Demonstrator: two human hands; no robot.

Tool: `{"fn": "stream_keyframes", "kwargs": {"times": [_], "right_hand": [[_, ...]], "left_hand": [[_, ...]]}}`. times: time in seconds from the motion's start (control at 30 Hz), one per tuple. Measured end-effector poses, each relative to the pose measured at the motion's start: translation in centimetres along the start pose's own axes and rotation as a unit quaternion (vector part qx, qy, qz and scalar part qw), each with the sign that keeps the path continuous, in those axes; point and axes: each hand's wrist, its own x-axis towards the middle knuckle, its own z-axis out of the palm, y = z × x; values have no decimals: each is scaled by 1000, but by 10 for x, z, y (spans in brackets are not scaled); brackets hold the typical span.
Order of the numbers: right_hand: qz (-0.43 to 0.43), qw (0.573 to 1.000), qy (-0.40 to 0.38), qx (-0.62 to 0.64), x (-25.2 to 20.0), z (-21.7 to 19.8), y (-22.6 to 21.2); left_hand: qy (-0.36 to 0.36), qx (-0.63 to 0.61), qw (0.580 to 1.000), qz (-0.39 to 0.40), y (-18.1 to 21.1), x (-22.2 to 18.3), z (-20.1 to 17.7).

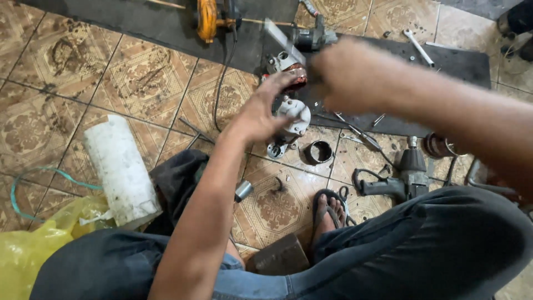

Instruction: The person assembles a mechanical part by inserting a bearing, placing a cover, and tightening bolts with a wrench. They use a hammer to tap the bearing into place and a wrench to secure the cover.

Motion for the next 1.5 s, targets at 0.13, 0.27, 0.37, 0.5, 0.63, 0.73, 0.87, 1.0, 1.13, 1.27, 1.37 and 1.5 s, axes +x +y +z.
{"fn": "stream_keyframes", "kwargs": {"times": [0.13,0.27,0.37,0.5,0.63,0.73,0.87,1.0,1.13,1.27,1.37,1.5], "right_hand": [[-123,974,171,-79,39,4,28],[-139,973,140,-123,52,7,19],[-125,975,123,-135,56,8,12],[-154,966,105,-177,66,7,23],[-250,939,117,-207,75,7,39],[-268,808,189,-489,66,2,29],[-35,989,113,-93,57,-3,4],[-93,995,-6,41,15,-32,-20],[-283,953,99,-39,19,-33,-17],[-214,969,-14,-122,16,-28,-7],[-149,963,-101,-200,25,-36,-4],[-260,950,155,-69,47,-27,0]], "left_hand": [[59,-81,994,32,-21,12,5],[76,-81,993,-33,-33,19,21],[81,-77,992,-52,-32,19,21],[100,-51,994,-16,-39,24,24],[79,-46,993,-78,-34,19,16],[51,-40,994,-87,-24,16,11],[33,-408,912,19,-19,40,23],[101,-73,990,60,-4,30,16],[33,-96,987,122,2,37,16],[101,-61,984,133,-25,41,26],[82,-89,988,91,-5,38,10],[8,-31,999,7,17,33,2]]}}
